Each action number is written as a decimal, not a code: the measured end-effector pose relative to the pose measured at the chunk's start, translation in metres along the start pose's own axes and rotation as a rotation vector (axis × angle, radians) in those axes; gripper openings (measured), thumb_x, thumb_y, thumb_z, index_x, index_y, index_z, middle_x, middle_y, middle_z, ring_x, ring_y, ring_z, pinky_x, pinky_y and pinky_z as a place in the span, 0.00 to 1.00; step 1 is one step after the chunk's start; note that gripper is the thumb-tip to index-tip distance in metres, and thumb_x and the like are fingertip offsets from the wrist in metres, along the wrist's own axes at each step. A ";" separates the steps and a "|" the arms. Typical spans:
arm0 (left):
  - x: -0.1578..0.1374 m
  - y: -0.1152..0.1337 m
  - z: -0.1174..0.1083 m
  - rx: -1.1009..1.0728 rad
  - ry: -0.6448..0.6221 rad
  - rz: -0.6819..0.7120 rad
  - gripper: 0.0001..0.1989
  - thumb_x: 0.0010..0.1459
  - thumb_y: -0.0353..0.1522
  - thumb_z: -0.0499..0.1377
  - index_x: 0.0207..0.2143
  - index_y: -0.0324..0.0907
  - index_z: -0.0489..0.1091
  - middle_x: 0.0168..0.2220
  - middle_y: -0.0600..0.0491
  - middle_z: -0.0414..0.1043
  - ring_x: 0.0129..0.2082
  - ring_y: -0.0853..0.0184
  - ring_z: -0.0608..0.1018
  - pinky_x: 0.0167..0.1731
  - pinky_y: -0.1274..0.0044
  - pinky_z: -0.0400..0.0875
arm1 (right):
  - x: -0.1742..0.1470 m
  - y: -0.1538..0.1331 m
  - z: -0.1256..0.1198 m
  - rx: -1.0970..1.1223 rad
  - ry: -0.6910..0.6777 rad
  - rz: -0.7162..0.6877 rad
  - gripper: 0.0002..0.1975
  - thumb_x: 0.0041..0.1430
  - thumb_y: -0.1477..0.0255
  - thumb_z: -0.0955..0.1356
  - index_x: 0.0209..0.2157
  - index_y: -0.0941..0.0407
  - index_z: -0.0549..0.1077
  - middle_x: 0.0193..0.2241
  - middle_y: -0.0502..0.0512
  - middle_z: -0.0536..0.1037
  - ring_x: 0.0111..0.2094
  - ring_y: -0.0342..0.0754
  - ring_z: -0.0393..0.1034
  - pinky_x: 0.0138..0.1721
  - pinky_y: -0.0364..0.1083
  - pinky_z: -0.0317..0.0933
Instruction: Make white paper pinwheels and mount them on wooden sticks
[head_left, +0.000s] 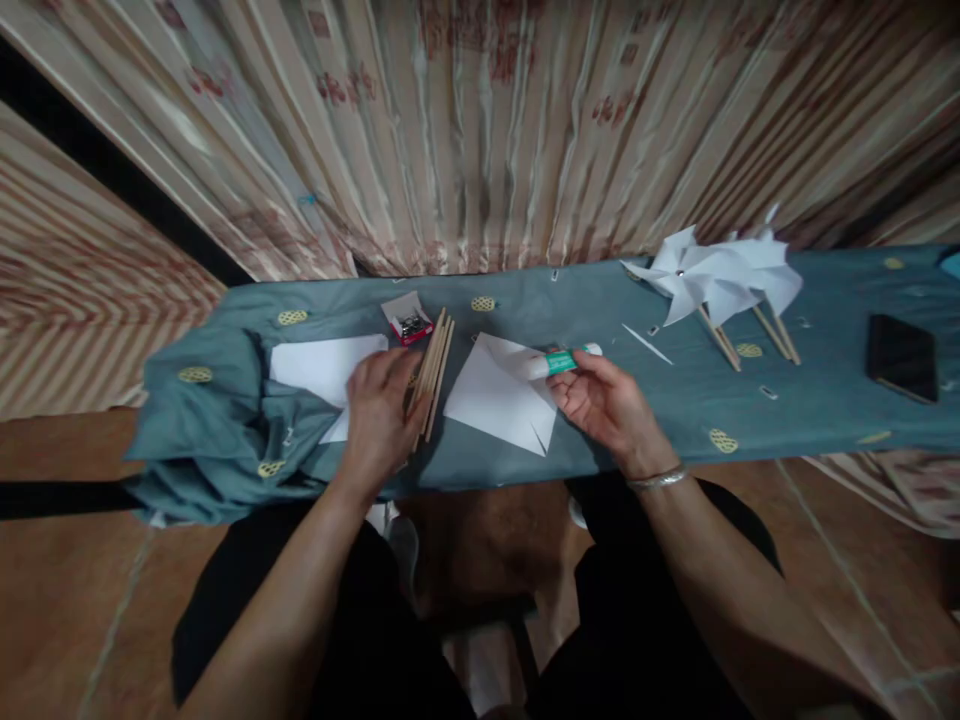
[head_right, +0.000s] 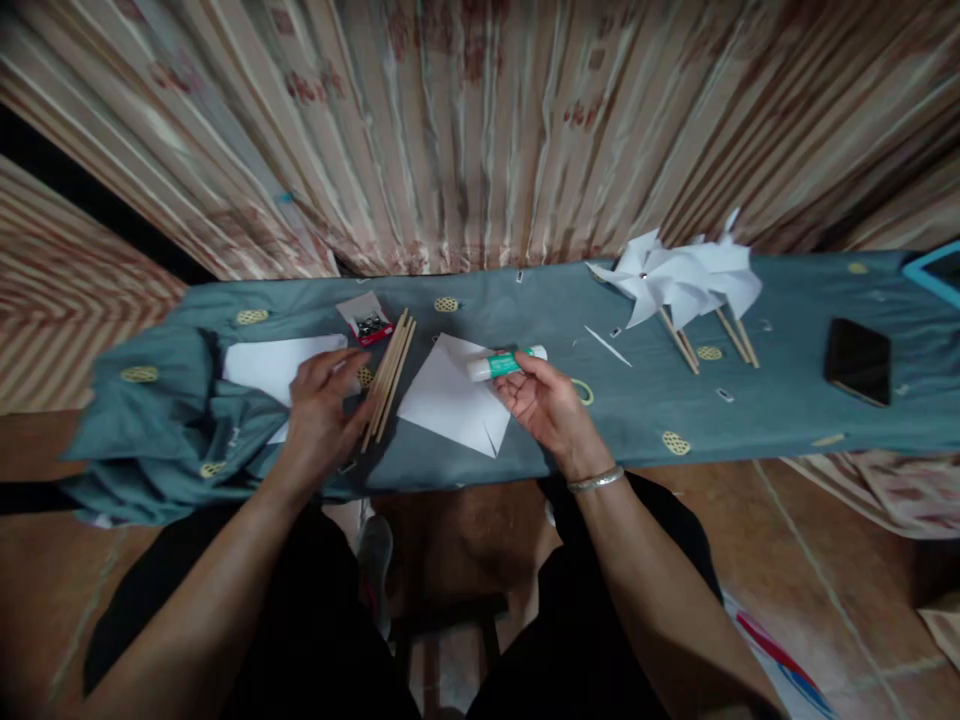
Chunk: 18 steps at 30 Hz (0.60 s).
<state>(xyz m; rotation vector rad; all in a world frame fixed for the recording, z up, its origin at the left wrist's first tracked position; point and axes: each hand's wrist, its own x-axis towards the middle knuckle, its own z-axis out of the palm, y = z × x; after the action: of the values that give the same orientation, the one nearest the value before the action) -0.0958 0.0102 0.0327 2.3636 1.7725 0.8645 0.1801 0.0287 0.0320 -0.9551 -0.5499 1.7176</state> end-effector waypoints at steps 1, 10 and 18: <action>0.001 -0.009 -0.003 0.043 -0.004 -0.047 0.21 0.59 0.36 0.57 0.54 0.39 0.68 0.56 0.40 0.68 0.57 0.50 0.67 0.56 0.58 0.62 | 0.000 0.000 0.002 0.027 -0.001 0.003 0.06 0.51 0.69 0.72 0.30 0.56 0.75 0.26 0.49 0.80 0.25 0.40 0.73 0.33 0.39 0.71; 0.003 -0.033 0.001 -0.023 -0.080 -0.098 0.16 0.56 0.32 0.55 0.45 0.39 0.76 0.46 0.42 0.76 0.49 0.51 0.74 0.53 0.59 0.67 | -0.001 0.005 0.011 0.173 -0.063 0.073 0.09 0.47 0.69 0.74 0.25 0.55 0.72 0.21 0.46 0.78 0.24 0.39 0.74 0.28 0.37 0.70; 0.005 0.022 0.009 -1.075 0.026 -0.598 0.21 0.43 0.39 0.69 0.40 0.41 0.77 0.37 0.51 0.79 0.38 0.63 0.79 0.45 0.69 0.73 | -0.003 0.011 0.017 0.140 -0.049 0.101 0.09 0.46 0.70 0.75 0.26 0.56 0.73 0.22 0.49 0.80 0.24 0.41 0.76 0.30 0.37 0.71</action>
<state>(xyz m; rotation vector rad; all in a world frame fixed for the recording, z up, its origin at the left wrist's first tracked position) -0.0719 0.0093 0.0352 1.0860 1.3254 1.2653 0.1607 0.0231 0.0347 -0.8555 -0.4123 1.8486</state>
